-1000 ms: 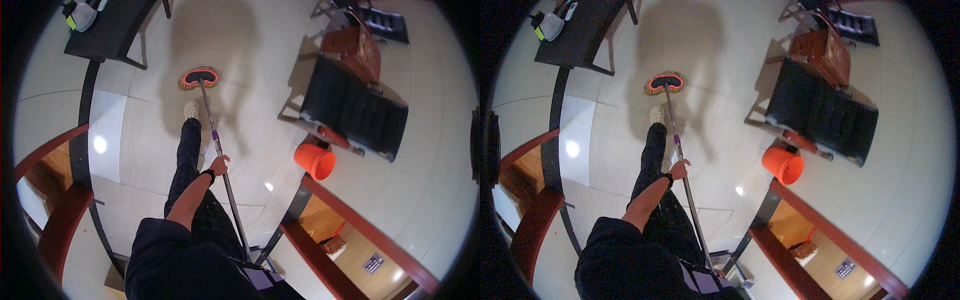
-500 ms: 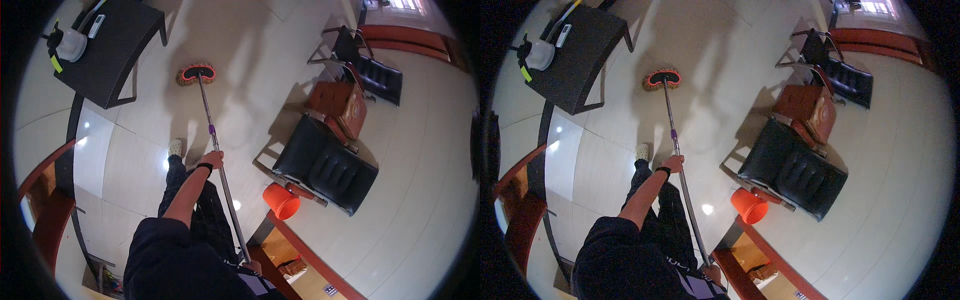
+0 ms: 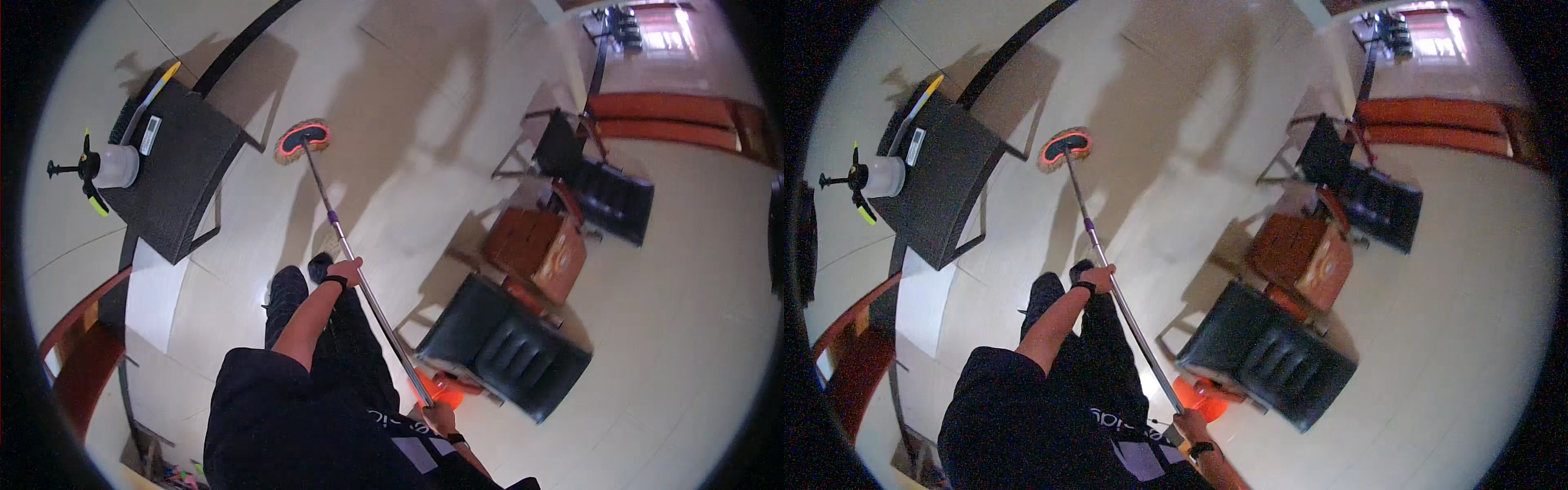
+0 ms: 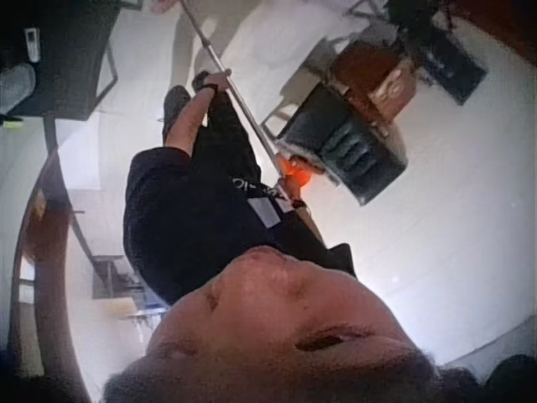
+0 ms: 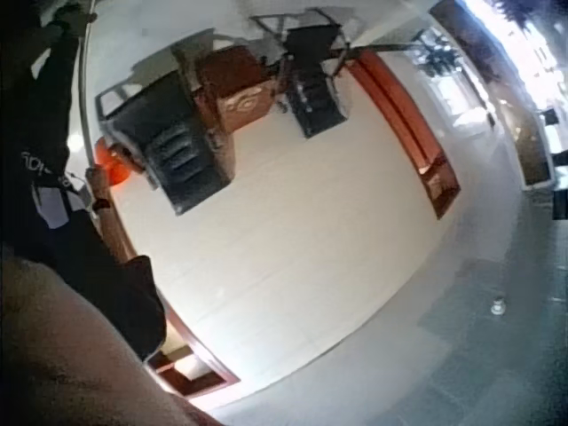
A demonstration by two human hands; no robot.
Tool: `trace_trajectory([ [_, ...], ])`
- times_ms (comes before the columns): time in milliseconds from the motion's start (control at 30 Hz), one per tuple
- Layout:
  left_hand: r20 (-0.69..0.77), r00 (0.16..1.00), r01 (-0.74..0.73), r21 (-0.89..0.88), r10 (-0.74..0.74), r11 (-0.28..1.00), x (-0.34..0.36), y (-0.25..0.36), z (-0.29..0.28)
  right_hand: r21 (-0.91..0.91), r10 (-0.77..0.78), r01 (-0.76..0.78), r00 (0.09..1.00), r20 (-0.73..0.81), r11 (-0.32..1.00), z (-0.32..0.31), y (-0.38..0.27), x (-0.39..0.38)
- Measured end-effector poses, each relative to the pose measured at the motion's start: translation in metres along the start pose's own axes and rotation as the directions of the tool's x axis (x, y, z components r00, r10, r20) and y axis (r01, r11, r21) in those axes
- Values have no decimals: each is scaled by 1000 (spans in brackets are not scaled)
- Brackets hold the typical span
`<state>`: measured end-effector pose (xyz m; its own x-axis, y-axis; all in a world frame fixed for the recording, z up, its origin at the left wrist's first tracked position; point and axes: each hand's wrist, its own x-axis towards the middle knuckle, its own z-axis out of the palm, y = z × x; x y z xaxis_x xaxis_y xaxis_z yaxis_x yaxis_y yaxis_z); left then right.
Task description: Mopping the tile floor in a hallway and room entrance.
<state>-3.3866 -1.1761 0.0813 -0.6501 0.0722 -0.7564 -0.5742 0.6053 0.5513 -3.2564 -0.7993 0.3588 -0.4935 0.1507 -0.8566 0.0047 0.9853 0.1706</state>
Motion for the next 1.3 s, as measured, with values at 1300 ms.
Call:
trace_trajectory([
  [1300, -164, 972, 121, -260, -167, 958, 299, 215, -360, -146, -384, 388, 922, 52, 910, -632, -159, 286],
])
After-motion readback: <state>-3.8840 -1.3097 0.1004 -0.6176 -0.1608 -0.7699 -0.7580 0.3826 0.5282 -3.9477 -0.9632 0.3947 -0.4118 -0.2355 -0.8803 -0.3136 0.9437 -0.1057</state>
